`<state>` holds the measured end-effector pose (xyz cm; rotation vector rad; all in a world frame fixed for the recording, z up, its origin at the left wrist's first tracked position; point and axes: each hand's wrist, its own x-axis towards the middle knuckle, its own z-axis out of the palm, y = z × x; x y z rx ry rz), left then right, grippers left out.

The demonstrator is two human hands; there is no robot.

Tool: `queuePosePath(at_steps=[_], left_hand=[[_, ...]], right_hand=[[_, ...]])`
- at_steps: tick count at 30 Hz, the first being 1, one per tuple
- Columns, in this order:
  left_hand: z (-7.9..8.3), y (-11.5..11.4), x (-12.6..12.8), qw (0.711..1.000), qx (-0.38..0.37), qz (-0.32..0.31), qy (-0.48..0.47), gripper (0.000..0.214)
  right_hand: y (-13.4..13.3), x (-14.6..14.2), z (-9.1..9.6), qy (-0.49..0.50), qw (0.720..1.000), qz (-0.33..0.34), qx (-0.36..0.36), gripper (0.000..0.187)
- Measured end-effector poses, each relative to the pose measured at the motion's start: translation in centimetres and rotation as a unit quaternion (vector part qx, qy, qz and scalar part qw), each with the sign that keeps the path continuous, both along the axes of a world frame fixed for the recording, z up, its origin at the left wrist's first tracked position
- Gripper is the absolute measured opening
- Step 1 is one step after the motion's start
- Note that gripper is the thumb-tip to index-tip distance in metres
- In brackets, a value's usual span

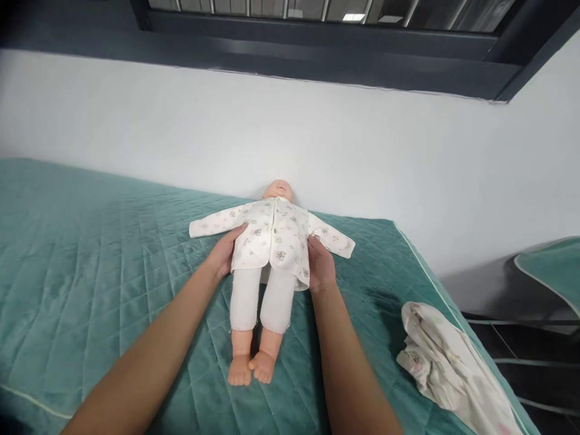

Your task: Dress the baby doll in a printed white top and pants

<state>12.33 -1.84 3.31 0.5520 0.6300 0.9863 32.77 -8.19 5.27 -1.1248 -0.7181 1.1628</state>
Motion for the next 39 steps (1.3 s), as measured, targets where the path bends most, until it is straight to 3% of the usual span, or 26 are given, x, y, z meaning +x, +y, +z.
queuePosePath(at_steps=[3, 8, 15, 20, 25, 32, 35, 39], left_hand=[[-0.2, 0.5, -0.4, 1.0, -0.009, 0.003, -0.017, 0.043], [-0.1, 0.7, -0.8, 0.998, -0.014, -0.003, -0.061, 0.046], [0.5, -0.2, -0.7, 0.998, -0.03, -0.021, -0.05, 0.042], [0.5, 0.0, -0.9, 0.998, -0.027, -0.025, -0.041, 0.042], [0.7, -0.3, -1.8, 0.997, -0.02, -0.046, 0.057, 0.043], [1.2, -2.3, -4.5, 0.971, 0.048, -0.099, 0.21, 0.057], [1.0, -2.2, -6.2, 0.966, 0.037, -0.013, 0.255, 0.055], [0.7, -1.2, -7.5, 0.979, -0.019, 0.118, 0.167, 0.042]], right_hand=[[0.2, 0.6, -0.3, 0.037, 0.998, 0.043, -0.018, 0.031], [0.4, 1.0, -0.6, 0.091, 0.995, 0.03, -0.008, 0.026], [0.3, 0.8, -0.2, 0.201, 0.979, 0.011, -0.026, 0.019], [0.2, 1.2, -0.5, 0.198, 0.979, 0.043, -0.034, 0.021], [-0.5, 1.2, -0.1, 0.176, 0.978, 0.089, -0.063, 0.023], [-1.5, 1.0, 1.0, 0.218, 0.967, 0.049, -0.122, 0.021], [-1.3, 2.1, 0.6, 0.218, 0.968, 0.024, -0.121, 0.018], [-0.3, 3.2, 0.0, 0.256, 0.961, -0.057, -0.082, 0.016]])
